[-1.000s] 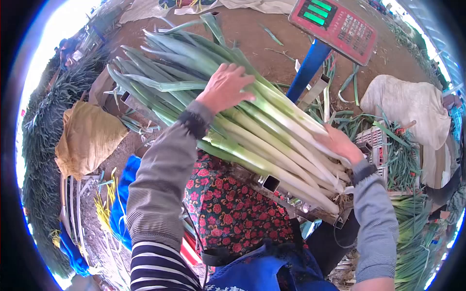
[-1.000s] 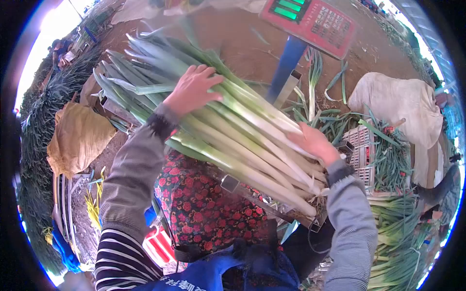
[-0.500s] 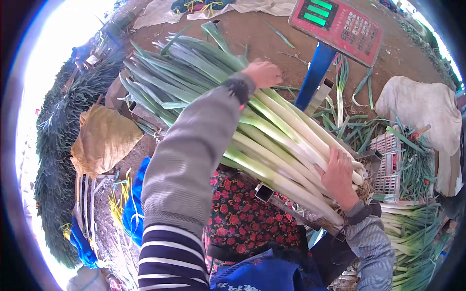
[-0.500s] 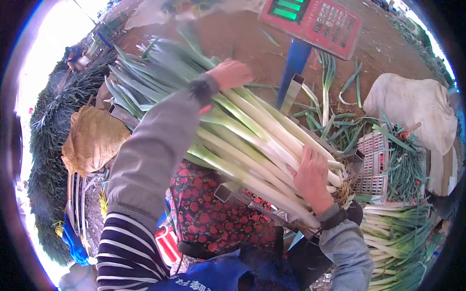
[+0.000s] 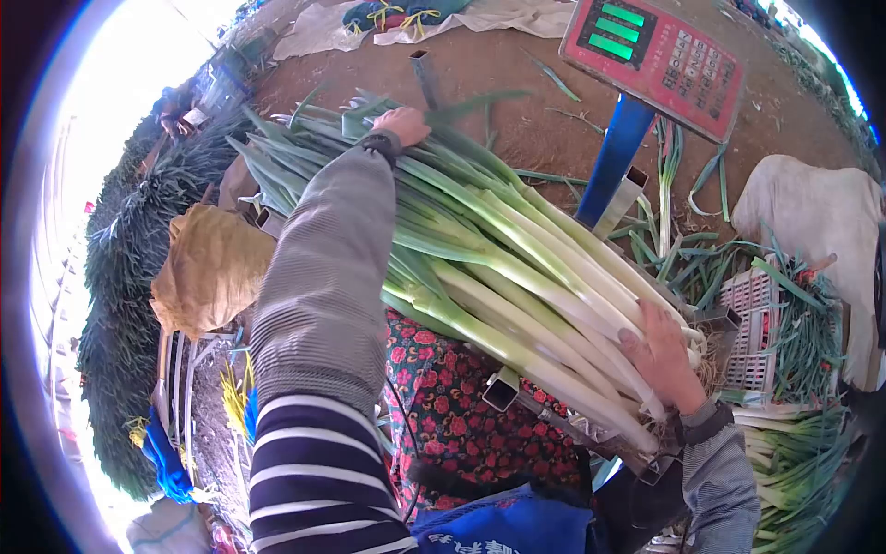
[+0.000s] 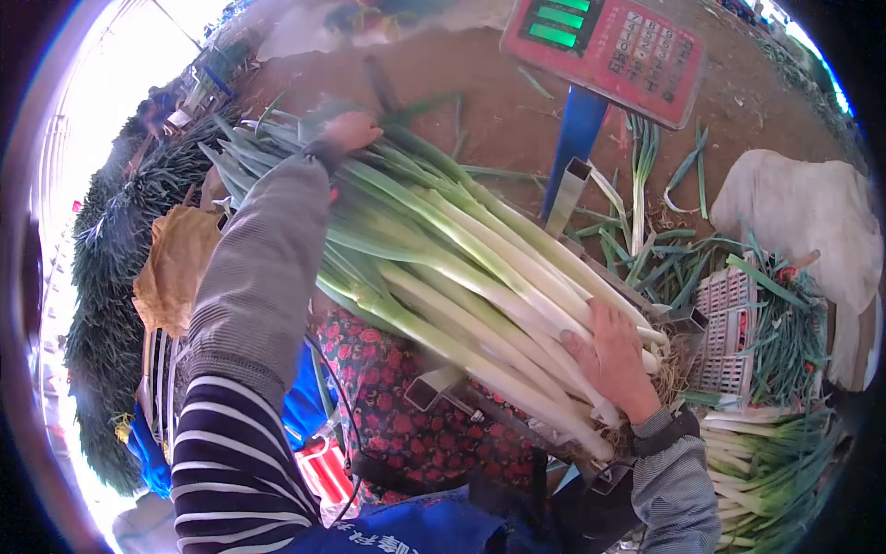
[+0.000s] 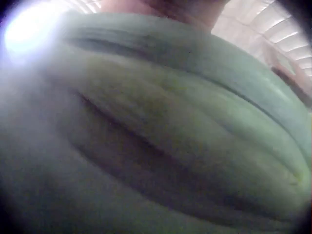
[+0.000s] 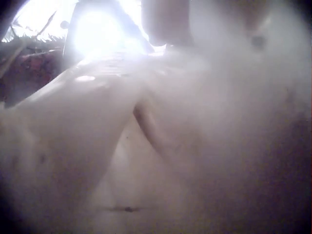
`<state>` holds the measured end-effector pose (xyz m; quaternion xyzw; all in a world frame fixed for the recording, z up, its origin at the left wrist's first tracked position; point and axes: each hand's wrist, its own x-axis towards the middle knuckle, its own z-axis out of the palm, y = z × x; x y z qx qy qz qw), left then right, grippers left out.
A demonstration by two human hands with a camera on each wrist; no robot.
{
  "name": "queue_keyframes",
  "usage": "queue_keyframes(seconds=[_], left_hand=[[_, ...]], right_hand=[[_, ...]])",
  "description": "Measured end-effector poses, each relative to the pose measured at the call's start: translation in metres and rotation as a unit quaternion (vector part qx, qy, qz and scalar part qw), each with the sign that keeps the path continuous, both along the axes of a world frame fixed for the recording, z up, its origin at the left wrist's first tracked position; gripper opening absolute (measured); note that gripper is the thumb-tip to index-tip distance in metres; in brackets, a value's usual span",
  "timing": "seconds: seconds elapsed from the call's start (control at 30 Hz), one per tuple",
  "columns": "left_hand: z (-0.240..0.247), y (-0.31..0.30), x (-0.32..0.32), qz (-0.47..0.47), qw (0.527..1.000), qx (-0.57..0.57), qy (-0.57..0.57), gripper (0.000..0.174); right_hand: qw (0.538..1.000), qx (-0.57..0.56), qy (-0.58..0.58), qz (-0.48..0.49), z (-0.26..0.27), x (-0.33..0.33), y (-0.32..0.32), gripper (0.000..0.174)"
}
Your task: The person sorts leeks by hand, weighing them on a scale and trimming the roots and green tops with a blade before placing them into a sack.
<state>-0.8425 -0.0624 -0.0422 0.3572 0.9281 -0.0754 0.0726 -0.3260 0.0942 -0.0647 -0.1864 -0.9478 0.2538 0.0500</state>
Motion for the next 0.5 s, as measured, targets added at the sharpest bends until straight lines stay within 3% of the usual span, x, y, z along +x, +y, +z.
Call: queue_keyframes(seconds=[0.13,0.23,0.4,0.47,0.5], left_hand=[[-0.018,0.004,-0.014,0.140,0.986,0.086,0.018,0.054],[-0.047,-0.013,-0.072,0.181,0.958,0.221,0.014,0.054],[-0.026,-0.085,-0.041,0.022,0.930,0.359,0.080,0.050],[-0.020,-0.064,-0.027,0.089,0.879,0.464,0.067,0.049],[-0.015,-0.056,-0.014,0.053,0.874,0.473,0.098,0.048]], right_hand=[[0.995,-0.096,-0.019,-0.021,-0.004,-0.004,0.013,0.049],[0.993,-0.104,-0.038,-0.030,0.000,-0.004,0.015,0.051],[0.985,-0.164,0.005,-0.043,-0.022,-0.004,0.025,0.049],[0.971,-0.215,-0.099,-0.034,-0.014,-0.022,0.043,0.047],[0.960,-0.233,-0.150,-0.028,-0.007,-0.026,0.048,0.046]])
